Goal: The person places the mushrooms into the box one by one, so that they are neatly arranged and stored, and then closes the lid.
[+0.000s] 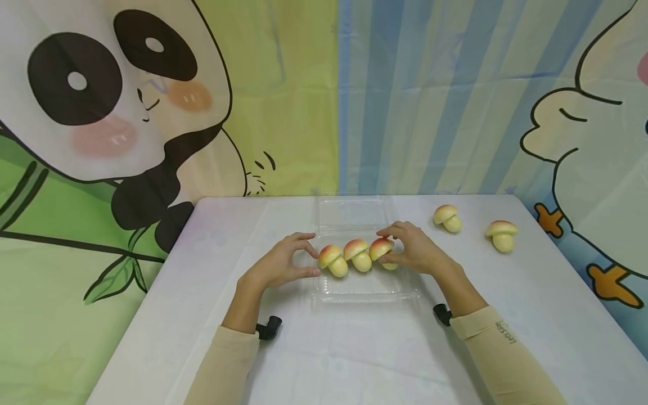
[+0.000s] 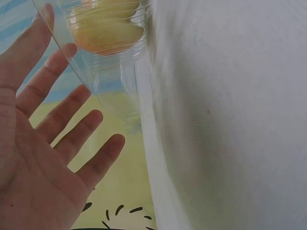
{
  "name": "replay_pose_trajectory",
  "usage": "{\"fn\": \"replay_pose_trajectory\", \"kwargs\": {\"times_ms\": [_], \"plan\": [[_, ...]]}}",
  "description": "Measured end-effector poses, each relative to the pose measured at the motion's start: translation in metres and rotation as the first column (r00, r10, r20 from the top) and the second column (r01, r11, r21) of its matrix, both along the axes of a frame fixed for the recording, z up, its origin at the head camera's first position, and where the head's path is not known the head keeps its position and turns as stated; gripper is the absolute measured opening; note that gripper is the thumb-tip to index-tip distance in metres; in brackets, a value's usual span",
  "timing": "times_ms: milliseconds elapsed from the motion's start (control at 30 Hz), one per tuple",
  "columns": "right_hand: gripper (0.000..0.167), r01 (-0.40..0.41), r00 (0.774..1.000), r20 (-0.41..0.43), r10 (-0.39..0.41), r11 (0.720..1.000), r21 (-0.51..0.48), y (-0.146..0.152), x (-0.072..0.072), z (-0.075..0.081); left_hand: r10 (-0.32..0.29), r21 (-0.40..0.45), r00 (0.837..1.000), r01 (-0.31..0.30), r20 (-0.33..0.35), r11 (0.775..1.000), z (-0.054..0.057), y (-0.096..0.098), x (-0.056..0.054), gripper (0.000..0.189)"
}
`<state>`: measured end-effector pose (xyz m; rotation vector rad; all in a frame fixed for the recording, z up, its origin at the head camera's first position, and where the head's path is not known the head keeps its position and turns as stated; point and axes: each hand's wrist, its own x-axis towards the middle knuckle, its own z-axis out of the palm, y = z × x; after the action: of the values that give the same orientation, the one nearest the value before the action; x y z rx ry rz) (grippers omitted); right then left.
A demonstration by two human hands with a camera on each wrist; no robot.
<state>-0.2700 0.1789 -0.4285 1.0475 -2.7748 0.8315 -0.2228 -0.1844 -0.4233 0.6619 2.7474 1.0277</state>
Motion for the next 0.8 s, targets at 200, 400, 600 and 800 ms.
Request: {"fn": "replay_pose_trajectory", "kwargs": {"times_ms": [200,400,600,800], "plan": [[0.06,-0.012,1.0,-0.003,0.012,1.0,-0.012,0.0,0.0,0.002,0.008,0.0,1.0,-0.008,0.01,1.0,0.001,0.0,0.0,0.034],[0.06,-0.024,1.0,-0.012,0.024,1.0,-0.004,0.001,0.001,0.006,0.011,0.002,1.0,-0.011,0.014,1.0,-0.002,0.0,0.0,0.035],[0.059,-0.015,1.0,-0.001,0.015,1.0,-0.008,0.002,0.001,0.015,0.022,0.009,0.999,-0.022,0.026,1.0,-0.003,0.0,0.0,0.037],[0.054,-0.012,1.0,-0.022,0.011,1.0,-0.021,0.007,-0.002,0.021,0.011,-0.002,1.0,-0.011,0.019,1.0,-0.001,0.001,-0.001,0.038]]}}
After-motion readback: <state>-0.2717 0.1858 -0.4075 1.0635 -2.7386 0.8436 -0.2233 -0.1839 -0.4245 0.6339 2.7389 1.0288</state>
